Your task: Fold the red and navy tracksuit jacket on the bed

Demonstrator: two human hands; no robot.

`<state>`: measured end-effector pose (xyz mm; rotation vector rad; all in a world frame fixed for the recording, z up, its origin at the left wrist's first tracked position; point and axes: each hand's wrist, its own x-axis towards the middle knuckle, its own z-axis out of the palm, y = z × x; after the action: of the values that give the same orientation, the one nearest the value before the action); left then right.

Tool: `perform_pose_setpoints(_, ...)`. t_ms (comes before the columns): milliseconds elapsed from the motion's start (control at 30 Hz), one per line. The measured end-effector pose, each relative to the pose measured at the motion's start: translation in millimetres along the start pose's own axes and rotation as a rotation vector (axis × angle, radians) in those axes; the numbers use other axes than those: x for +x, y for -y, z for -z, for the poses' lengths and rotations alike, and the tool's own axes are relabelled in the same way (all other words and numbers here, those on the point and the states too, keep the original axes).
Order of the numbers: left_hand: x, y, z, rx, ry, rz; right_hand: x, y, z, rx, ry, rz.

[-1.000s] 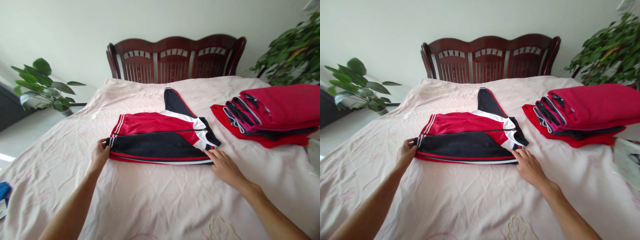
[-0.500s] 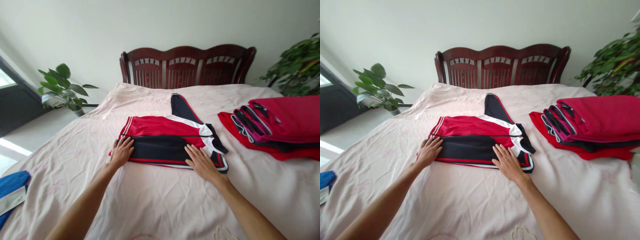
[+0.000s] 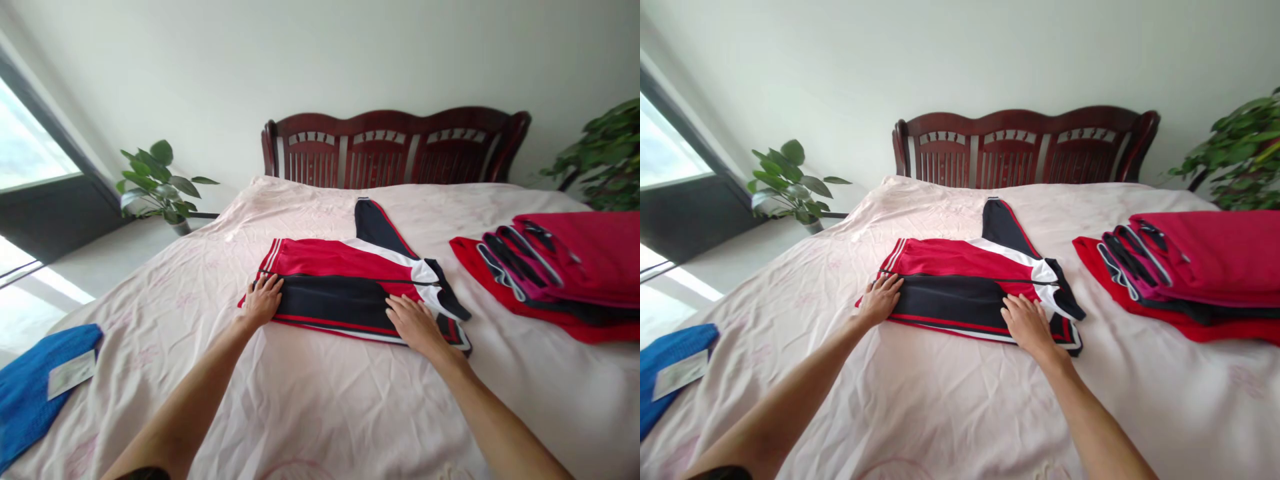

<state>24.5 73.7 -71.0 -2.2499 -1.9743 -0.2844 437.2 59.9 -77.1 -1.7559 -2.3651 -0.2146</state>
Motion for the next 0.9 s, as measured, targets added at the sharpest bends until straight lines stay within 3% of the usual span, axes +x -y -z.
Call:
perform_pose_setpoints(67, -0.7, -2.3, -0.5, 0.001, -0.015, 0.008, 13.8, 30.1, 9.7, 0.017, -0.089, -0.026)
perform_pose_setpoints(133, -1.4, -4.0, -0.6, -0.002, -0.030, 0.014, 27.5, 64.4, 15.0, 0.058, -0.128, 0.035)
perform_pose_setpoints(200, -2.1, -4.5, -0.4, -0.008, -0.037, 0.015, 39.2, 91.1, 12.8, 0.101, -0.059, 0.129)
perform_pose_setpoints(267, -2.8, -3.8, -0.1, -0.013, -0.039, 0.013, 48.0, 101.7, 3.5, 0.108, 0.048, 0.161)
perform_pose_setpoints(367, -3.5, -1.6, -0.1, -0.020, -0.036, 0.014, 55.9, 87.4, -15.1, 0.056, 0.091, 0.125)
perform_pose_setpoints(633, -3.6, -0.5, -4.2, -0.036, -0.053, 0.047, 53.7, 18.4, -39.4, -0.046, -0.024, -0.057)
perform_pose_setpoints(900, -2.4, -1.6, -7.5, -0.039, -0.074, 0.053, 53.0, 7.6, -51.7, -0.010, -0.093, -0.082)
